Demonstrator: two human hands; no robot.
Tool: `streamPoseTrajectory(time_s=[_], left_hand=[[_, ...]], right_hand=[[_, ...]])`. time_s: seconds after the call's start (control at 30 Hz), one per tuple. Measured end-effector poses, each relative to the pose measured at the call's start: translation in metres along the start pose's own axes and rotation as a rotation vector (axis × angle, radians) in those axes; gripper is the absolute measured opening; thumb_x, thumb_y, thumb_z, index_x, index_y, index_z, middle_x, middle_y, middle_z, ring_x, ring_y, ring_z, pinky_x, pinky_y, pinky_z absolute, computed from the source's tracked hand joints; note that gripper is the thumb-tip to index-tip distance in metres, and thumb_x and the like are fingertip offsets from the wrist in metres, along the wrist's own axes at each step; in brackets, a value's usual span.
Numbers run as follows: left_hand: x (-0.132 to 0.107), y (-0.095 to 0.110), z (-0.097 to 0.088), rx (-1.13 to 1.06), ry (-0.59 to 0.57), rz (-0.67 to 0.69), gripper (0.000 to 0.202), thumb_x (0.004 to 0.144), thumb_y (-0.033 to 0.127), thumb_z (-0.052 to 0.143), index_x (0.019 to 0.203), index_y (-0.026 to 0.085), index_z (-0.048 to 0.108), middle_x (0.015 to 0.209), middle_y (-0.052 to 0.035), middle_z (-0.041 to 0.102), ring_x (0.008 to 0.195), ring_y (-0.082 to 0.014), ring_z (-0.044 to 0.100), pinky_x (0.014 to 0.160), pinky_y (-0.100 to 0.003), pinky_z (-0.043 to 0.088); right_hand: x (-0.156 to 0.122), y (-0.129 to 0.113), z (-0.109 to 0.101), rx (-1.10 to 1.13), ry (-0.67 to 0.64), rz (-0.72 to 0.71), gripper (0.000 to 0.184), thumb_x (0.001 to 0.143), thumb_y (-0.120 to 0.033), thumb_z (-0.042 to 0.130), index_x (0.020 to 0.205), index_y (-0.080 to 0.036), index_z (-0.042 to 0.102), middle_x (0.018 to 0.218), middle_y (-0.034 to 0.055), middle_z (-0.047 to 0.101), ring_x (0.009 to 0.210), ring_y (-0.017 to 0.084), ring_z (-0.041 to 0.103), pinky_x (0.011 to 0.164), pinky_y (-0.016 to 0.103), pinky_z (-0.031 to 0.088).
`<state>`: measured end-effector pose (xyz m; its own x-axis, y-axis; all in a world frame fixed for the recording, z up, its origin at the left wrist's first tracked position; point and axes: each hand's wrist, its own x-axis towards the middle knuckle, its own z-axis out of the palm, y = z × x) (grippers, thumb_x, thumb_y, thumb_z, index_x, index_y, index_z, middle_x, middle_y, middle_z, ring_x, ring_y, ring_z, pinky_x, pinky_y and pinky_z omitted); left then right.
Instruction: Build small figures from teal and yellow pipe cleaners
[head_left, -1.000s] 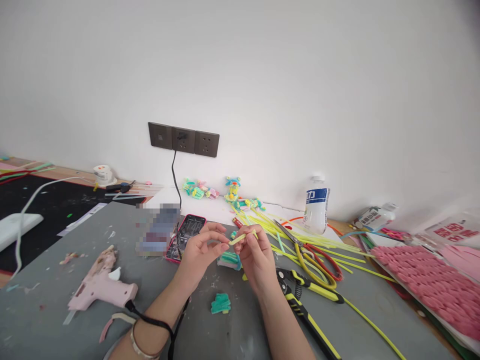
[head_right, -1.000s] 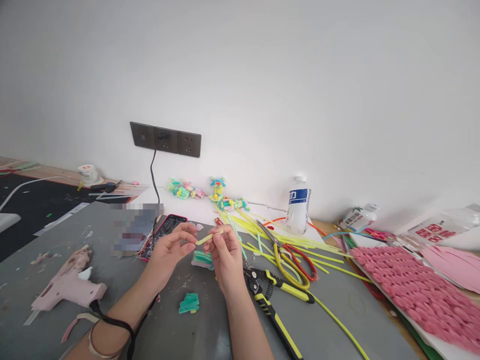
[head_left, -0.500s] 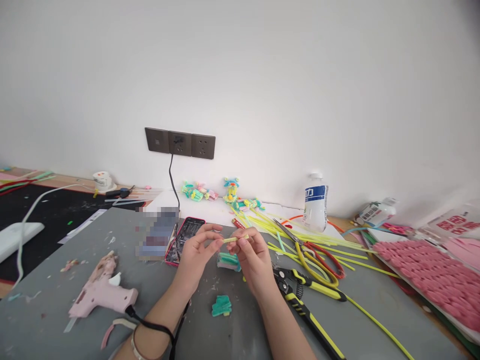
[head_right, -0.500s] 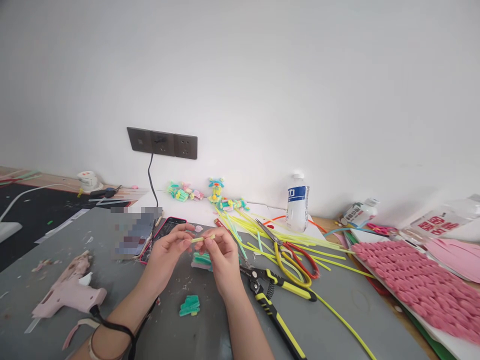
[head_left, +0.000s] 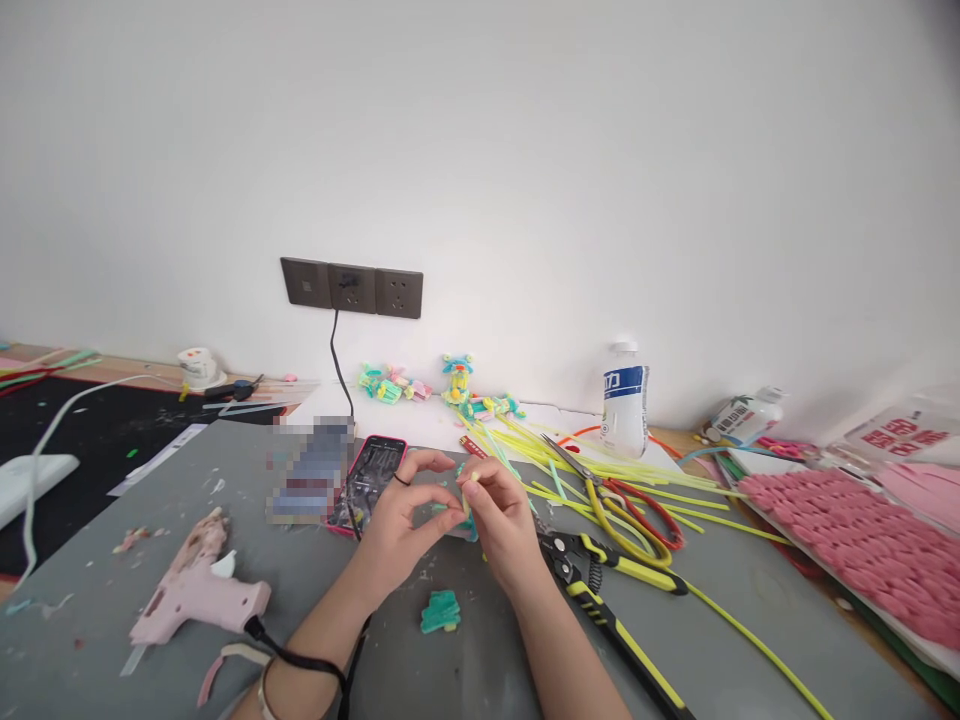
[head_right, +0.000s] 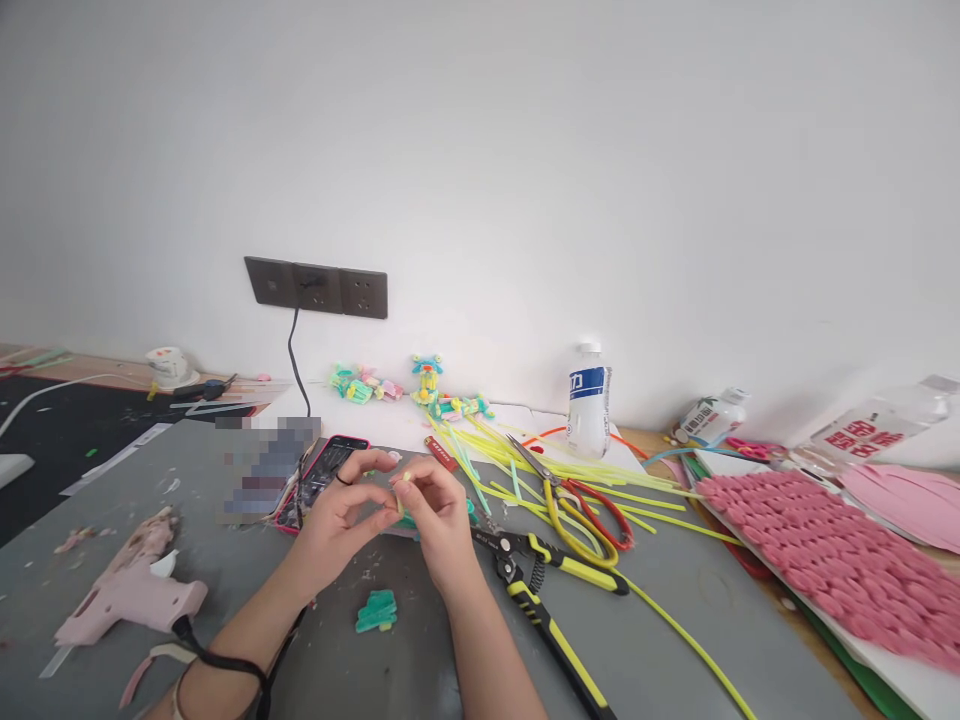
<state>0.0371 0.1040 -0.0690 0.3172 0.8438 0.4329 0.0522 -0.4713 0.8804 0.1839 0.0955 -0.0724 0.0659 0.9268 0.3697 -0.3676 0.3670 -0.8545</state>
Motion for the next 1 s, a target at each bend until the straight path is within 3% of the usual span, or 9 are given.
streamPoseTrajectory(time_s=[0.1, 0.27, 0.5, 0.7, 0.83, 1.0], left_hand=[[0.001, 0.000, 0.001, 0.020, 0.004, -0.014, 0.015, 0.083, 0.034, 0.070, 0.074, 0.023, 0.076, 0.111, -0.0091, 0.057, 0.116, -0.0271, 0.054, 0.104, -0.039, 0.041], [0.004, -0.002, 0.002, -0.190, 0.165, -0.141, 0.021, 0.078, 0.042, 0.073, 0.075, 0.021, 0.077, 0.106, -0.0099, 0.057, 0.110, -0.0270, 0.057, 0.088, -0.036, 0.053], [0.005, -0.004, 0.001, -0.313, 0.330, -0.179, 0.019, 0.072, 0.038, 0.079, 0.071, 0.019, 0.076, 0.109, -0.0094, 0.059, 0.106, -0.0241, 0.058, 0.088, -0.034, 0.053], [0.006, 0.002, 0.002, -0.332, 0.329, -0.166, 0.017, 0.070, 0.036, 0.081, 0.070, 0.019, 0.076, 0.106, -0.0094, 0.061, 0.102, -0.0233, 0.060, 0.087, -0.035, 0.054], [0.006, 0.007, 0.002, -0.331, 0.290, -0.183, 0.021, 0.070, 0.037, 0.080, 0.069, 0.019, 0.072, 0.098, -0.0085, 0.063, 0.099, -0.0237, 0.061, 0.076, -0.031, 0.054], [0.004, 0.011, 0.006, -0.357, 0.135, -0.216, 0.024, 0.077, 0.038, 0.075, 0.069, 0.018, 0.064, 0.080, -0.0021, 0.061, 0.066, -0.0135, 0.055, 0.055, -0.024, 0.044]], right_hand=[[0.001, 0.000, 0.000, -0.010, -0.001, -0.005, 0.019, 0.081, -0.039, 0.074, 0.074, -0.023, 0.067, 0.073, -0.0008, 0.062, 0.064, 0.014, 0.052, 0.060, 0.026, 0.043], [0.004, 0.002, -0.001, 0.040, 0.137, -0.016, 0.020, 0.080, -0.043, 0.075, 0.078, -0.024, 0.069, 0.073, -0.0014, 0.064, 0.064, 0.014, 0.056, 0.068, 0.028, 0.047], [0.003, 0.003, 0.001, -0.025, 0.117, -0.068, 0.014, 0.080, -0.037, 0.075, 0.080, -0.024, 0.071, 0.078, 0.0005, 0.065, 0.072, 0.016, 0.058, 0.069, 0.029, 0.048], [0.006, 0.004, 0.000, -0.078, 0.154, -0.117, 0.010, 0.079, -0.033, 0.075, 0.077, -0.024, 0.071, 0.076, 0.0010, 0.064, 0.069, 0.016, 0.057, 0.066, 0.030, 0.047], [0.007, 0.000, 0.001, -0.115, 0.128, -0.121, 0.010, 0.079, -0.033, 0.076, 0.077, -0.024, 0.072, 0.075, 0.0020, 0.065, 0.070, 0.018, 0.057, 0.064, 0.031, 0.047], [0.003, 0.001, -0.001, -0.098, 0.103, -0.080, 0.014, 0.083, -0.037, 0.073, 0.081, -0.023, 0.070, 0.078, 0.0013, 0.064, 0.067, 0.016, 0.056, 0.064, 0.029, 0.047]])
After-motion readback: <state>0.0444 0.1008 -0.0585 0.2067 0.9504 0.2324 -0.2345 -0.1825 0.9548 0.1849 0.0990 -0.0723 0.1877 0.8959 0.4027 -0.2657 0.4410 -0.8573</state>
